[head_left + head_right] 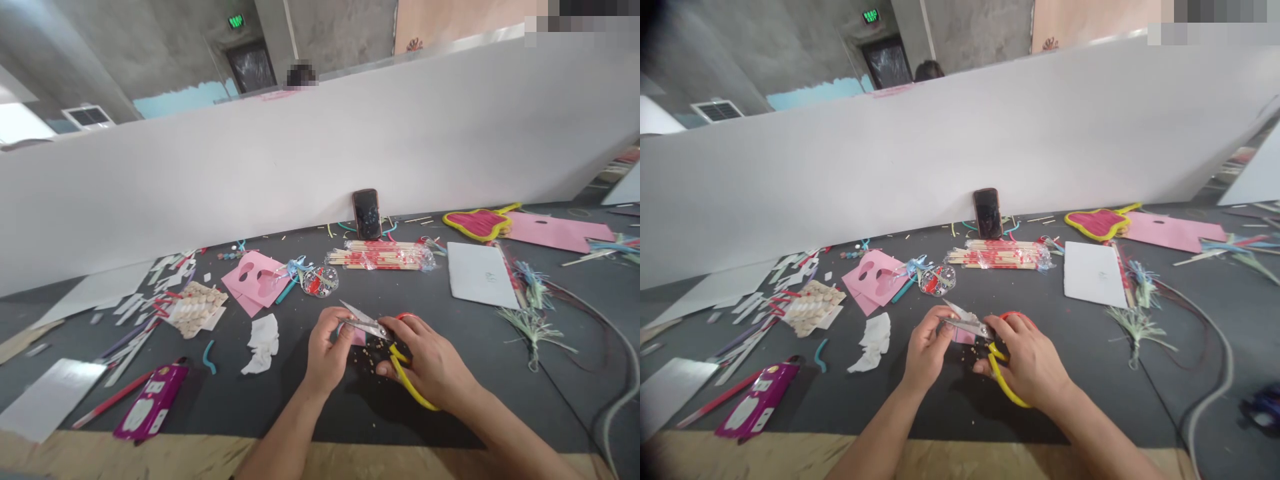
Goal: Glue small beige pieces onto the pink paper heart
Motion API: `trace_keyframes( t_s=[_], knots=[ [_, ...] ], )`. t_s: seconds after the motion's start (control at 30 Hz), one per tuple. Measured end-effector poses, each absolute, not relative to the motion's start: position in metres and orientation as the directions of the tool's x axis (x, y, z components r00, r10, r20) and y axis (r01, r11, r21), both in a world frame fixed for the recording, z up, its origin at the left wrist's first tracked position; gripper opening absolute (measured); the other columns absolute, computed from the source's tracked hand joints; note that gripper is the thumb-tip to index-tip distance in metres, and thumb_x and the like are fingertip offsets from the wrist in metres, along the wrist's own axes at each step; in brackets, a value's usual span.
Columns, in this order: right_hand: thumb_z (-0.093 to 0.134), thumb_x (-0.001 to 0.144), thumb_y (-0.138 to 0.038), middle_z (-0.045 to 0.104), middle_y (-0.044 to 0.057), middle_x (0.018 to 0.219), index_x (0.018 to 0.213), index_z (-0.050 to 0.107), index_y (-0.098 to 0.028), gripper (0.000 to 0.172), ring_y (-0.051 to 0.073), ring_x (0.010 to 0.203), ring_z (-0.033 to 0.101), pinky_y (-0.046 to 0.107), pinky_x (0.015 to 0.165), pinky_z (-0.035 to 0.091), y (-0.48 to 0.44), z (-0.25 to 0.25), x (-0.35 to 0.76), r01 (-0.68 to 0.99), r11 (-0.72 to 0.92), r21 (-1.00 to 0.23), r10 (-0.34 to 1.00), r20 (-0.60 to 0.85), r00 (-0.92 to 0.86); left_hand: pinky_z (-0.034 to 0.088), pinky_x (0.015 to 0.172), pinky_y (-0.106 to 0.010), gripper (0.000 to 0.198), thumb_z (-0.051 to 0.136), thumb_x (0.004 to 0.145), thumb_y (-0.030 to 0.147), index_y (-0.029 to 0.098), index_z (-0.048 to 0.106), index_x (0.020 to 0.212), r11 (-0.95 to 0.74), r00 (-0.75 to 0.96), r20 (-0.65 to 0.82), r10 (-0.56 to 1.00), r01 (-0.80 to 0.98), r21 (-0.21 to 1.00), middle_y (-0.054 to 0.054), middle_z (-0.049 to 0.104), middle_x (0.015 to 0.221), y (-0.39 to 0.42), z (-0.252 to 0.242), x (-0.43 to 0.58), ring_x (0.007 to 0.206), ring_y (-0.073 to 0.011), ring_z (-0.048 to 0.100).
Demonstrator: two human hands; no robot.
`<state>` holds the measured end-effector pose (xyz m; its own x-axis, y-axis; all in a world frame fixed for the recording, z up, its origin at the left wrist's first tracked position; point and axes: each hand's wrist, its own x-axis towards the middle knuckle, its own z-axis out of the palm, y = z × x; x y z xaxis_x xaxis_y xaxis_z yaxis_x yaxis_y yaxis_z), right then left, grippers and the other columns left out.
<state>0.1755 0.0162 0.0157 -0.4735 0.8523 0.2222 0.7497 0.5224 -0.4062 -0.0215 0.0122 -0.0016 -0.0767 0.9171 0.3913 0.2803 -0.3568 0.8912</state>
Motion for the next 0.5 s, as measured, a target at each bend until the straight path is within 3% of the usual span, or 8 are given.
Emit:
trace_keyframes(
  t_s=[0.5],
  knots=[
    [0.055, 0.082, -0.058, 0.067, 0.013, 0.106, 0.121, 0.057, -0.018, 0.056, 0.025, 0.092, 0.066, 0.034, 0.074, 0.054, 0.014, 0.017, 0.177, 0.727, 0.547, -0.414, 0.835, 0.209, -0.510, 0.048, 0.086, -0.037, 0.015, 0.054, 0.088, 0.027, 0.017, 0.061, 0.079, -0.418, 0.004, 0.423, 0.906, 0.150, 0.896, -0.008, 0.058, 0.093, 0.015, -0.016, -0.022, 0.095, -0.0204, 0.058]
  ],
)
